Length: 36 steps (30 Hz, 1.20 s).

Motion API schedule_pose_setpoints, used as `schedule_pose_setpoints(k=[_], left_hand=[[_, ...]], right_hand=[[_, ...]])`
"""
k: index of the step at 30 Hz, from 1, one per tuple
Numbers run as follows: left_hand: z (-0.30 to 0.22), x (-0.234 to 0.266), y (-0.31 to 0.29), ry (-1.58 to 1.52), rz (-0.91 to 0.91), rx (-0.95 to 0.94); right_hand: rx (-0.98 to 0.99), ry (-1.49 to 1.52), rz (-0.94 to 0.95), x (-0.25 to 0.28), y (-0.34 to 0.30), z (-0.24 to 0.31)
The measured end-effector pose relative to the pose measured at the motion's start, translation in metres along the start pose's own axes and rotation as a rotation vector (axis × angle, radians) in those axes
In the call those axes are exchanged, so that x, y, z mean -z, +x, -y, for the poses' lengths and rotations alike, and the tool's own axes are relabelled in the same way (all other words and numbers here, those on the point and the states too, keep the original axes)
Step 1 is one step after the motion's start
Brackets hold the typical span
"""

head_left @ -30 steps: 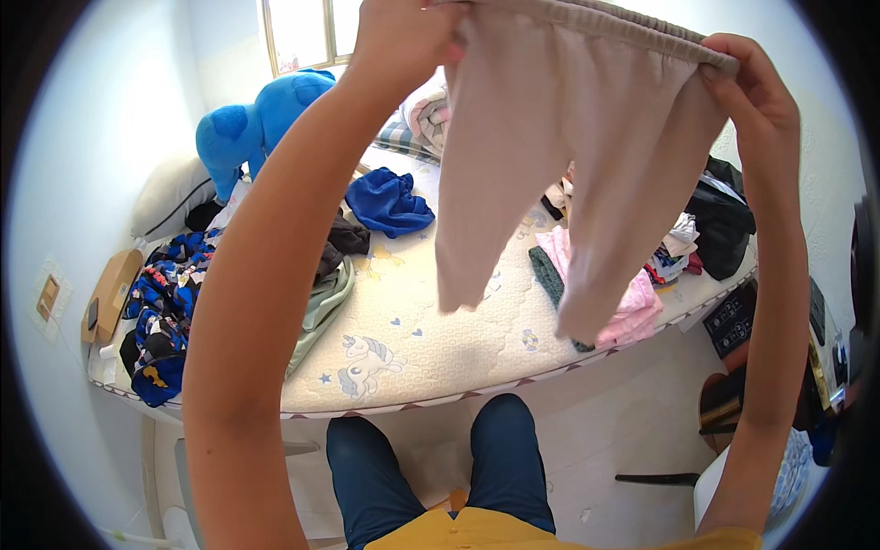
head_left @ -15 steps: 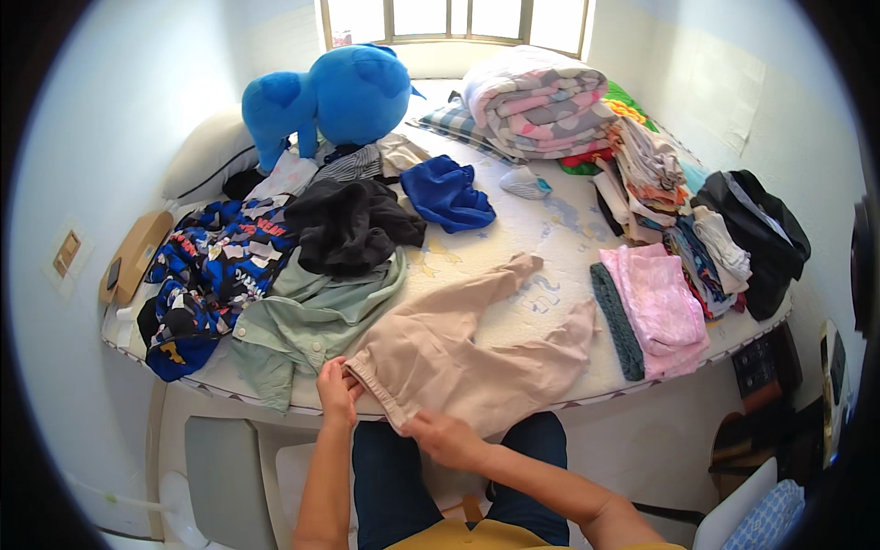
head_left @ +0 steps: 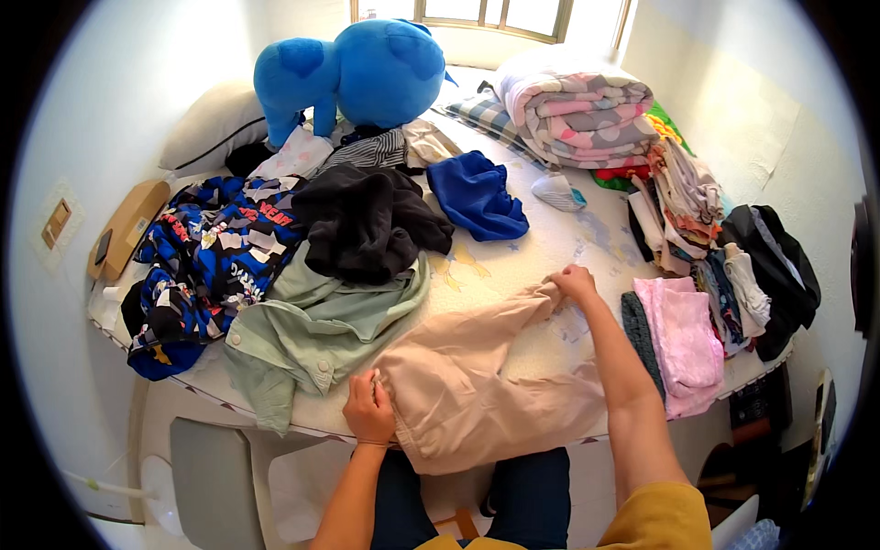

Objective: The person folds several garments on a bed, including a pink towel, beige pants, black pants, and blue patterned pants. They smooth and align each item before folding it into a compact rectangle and placing it on a growing stack.

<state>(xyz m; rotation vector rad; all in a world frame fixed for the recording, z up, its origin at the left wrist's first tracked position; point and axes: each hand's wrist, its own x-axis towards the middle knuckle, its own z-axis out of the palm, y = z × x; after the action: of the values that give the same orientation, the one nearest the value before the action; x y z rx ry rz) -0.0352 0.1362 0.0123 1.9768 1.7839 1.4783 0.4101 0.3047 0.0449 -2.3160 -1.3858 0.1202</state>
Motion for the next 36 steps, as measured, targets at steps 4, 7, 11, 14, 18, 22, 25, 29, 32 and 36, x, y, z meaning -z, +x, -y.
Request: schedule_pose_setpoints(k=[4, 7, 11, 14, 18, 22, 25, 29, 32, 36], left_hand=[[-0.001, -0.002, 0.0, -0.026, 0.012, 0.023], [-0.001, -0.002, -0.001, -0.053, 0.009, 0.054], [0.0, -0.002, -0.002, -0.039, -0.007, 0.099], [0.003, -0.006, -0.002, -0.025, -0.017, 0.095], [0.003, -0.007, -0.002, -0.031, -0.009, 0.11], [0.002, -0.007, -0.005, -0.023, -0.009, 0.096], [0.003, -0.006, -0.003, 0.0, -0.017, 0.088], [0.001, -0.005, -0.002, -0.021, 0.011, 0.108], [0.001, -0.008, -0.001, -0.015, -0.012, 0.07], [0.002, -0.009, -0.001, -0.007, 0.003, 0.056]], right_hand=[[-0.046, 0.39, 0.27, -0.007, 0.04, -0.027], [0.069, 0.373, -0.149, 0.002, 0.063, -0.014], [0.14, 0.271, -0.307, -0.007, 0.095, -0.01], [0.141, 0.494, -0.238, -0.026, 0.102, -0.015], [0.062, 0.363, -0.386, -0.042, 0.096, -0.027], [-0.086, 0.209, -0.08, -0.031, 0.074, -0.051], [0.086, 0.145, -0.141, -0.031, 0.048, -0.027], [0.046, 0.201, -0.152, -0.032, 0.056, -0.033], [-0.037, 0.014, -0.257, -0.025, 0.069, -0.035], [-0.161, -0.022, -0.238, -0.019, 0.072, -0.049]])
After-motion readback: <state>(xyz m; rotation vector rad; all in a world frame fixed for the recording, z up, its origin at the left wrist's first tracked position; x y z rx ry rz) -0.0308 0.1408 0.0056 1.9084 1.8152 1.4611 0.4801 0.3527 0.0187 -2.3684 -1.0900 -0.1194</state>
